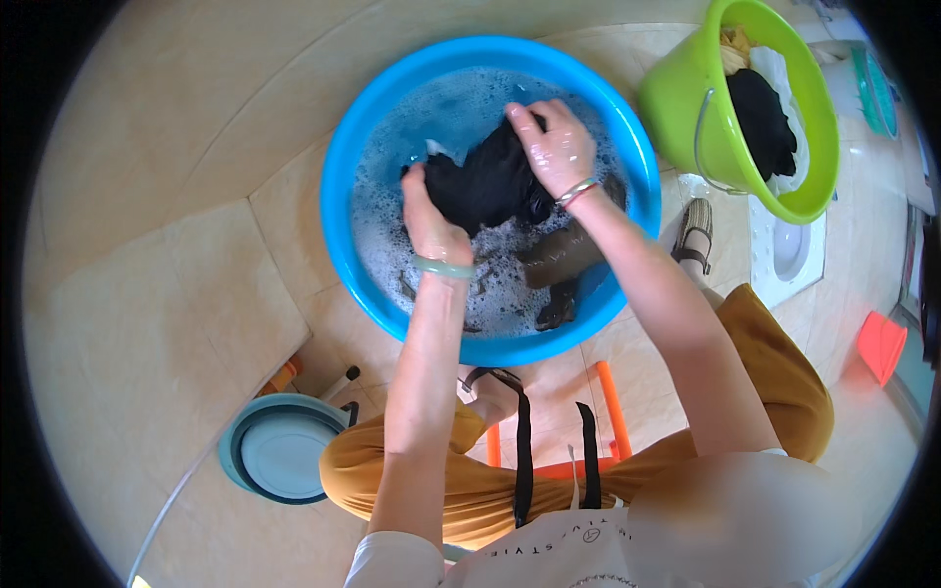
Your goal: The person hand-washes several pieces of clothing in a blue basin filled with soapy water. They scrub and rinse a white cloth, a black garment, and a brown garment, transferring each item to a green bucket after washing. Finally, they wash a yellow cloth and place it on a nearby plastic rack.
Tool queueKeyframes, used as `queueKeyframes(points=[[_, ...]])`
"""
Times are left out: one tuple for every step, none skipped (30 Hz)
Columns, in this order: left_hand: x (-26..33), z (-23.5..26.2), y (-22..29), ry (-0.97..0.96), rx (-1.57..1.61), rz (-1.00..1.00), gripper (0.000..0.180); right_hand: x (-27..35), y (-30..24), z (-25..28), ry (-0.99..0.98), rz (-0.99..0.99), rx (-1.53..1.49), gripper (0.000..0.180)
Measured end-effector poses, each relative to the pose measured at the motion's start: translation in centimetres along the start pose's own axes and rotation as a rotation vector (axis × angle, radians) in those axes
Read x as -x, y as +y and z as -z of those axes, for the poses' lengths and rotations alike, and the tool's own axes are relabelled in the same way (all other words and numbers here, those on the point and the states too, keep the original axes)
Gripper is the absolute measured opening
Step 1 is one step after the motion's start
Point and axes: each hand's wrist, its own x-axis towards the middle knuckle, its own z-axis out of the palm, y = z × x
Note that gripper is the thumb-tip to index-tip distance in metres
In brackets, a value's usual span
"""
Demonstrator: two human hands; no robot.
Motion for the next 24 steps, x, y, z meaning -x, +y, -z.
queueKeyframes(points=[[-1.6, 1.3, 0.4, -0.071, -0.043, -0.08, 0.037, -0.5, 1.3, 0.8, -0.093, -0.042, 0.01, 0.038], [-2.4, 1.7, 1.0, -0.058, -0.119, -0.115, 0.035, -0.7, 2.4, 1.0, -0.087, 0.007, 0.003, 0.038], [-3.2, 2.0, 1.4, -0.046, -0.196, -0.149, 0.034, -0.7, 3.4, 1.0, -0.081, 0.056, -0.004, 0.038], [-4.1, 2.7, 1.5, -0.059, -0.345, -0.224, 0.034, -0.4, 3.7, 1.0, -0.136, 0.079, 0.083, 0.045], [-4.9, 3.4, 1.5, -0.073, -0.496, -0.299, 0.035, -0.1, 3.8, 0.7, -0.118, 0.143, 0.149, 0.049], [-5.5, 4.0, 1.3, -0.086, -0.647, -0.373, 0.036, 0.1, 3.9, 0.3, -0.1, 0.207, 0.214, 0.054], [-5.8, 4.3, 1.0, -0.091, -0.893, -0.451, 0.04, 0.3, 4.2, -0.1, -0.082, 0.267, 0.283, 0.059], [-6.1, 4.7, 0.8, -0.096, -1.14, -0.526, 0.044, 0.6, 4.5, -0.5, -0.149, 0.298, 0.329, 0.071], [-6.4, 5.0, 0.5, -0.101, -1.387, -0.599, 0.049, 0.7, 4.7, -1.0, -0.212, 0.3, 0.398, 0.071], [-6.1, 4.7, 0.2, -0.054, -1.49, -0.549, 0.06, 0.6, 4.5, -1.5, -0.286, 0.273, 0.441, 0.073], [-6.4, 5.3, -0.9, -0.06, -1.573, -0.685, 0.067, 0.5, 4.2, -2.0, -0.36, 0.247, 0.484, 0.074], [-6.5, 5.5, -1.2, -0.102, -1.644, -0.809, 0.071, 0.6, 4.4, -2.9, -0.365, 0.265, 0.521, 0.073], [-6.8, 5.6, -1.7, -0.157, -1.71, -0.934, 0.075, 0.7, 5.4, -4.0, -0.367, 0.277, 0.565, 0.072], [-7.1, 5.6, -2.1, -0.174, -1.75, -0.887, 0.075, 0.8, 6.5, -5.2, -0.366, 0.29, 0.605, 0.07], [-7.4, 5.6, -2.5, -0.191, -1.79, -0.839, 0.076, 0.9, 7.5, -6.4, -0.348, 0.31, 0.696, 0.067], [-7.8, 5.5, -3.1, -0.213, -1.83, -0.787, 0.077, 1.1, 9.2, -8.0, -0.331, 0.325, 0.788, 0.064], [-8.2, 5.3, -3.6, -0.234, -1.867, -0.74, 0.077, 1.1, 10.3, -9.0, -0.308, 0.342, 0.881, 0.06], [-8.5, 5.2, -4.1, -0.229, -1.962, -0.695, 0.075, 1.3, 11.4, -9.9, -0.256, 0.233, 0.734, 0.054], [-8.9, 5.1, -4.4, -0.187, -2.064, -0.595, 0.077, 1.4, 11.5, -10.8, -0.206, 0.132, 0.582, 0.047], [-9.3, 4.8, -4.9, -0.147, -2.161, -0.491, 0.078, 1.4, 11.7, -11.5, -0.154, 0.031, 0.431, 0.041], [-9.8, 4.5, -5.2, -0.107, -2.254, -0.385, 0.08, 1.5, 11.9, -12.0, -0.1, -0.071, 0.281, 0.036], [-10.2, 4.3, -5.2, -0.107, -2.379, -0.368, 0.079, 1.5, 12.7, -11.7, -0.166, -0.085, 0.224, 0.035], [-11.0, 4.6, -5.7, -0.09, -2.523, -0.323, 0.074, 1.6, 12.7, -11.3, -0.24, -0.103, 0.166, 0.034], [-11.8, 6.8, -5.0, -0.012, -2.665, -0.226, 0.071, 1.8, 10.3, -9.9, -0.481, -0.006, 0.176, 0.037]])
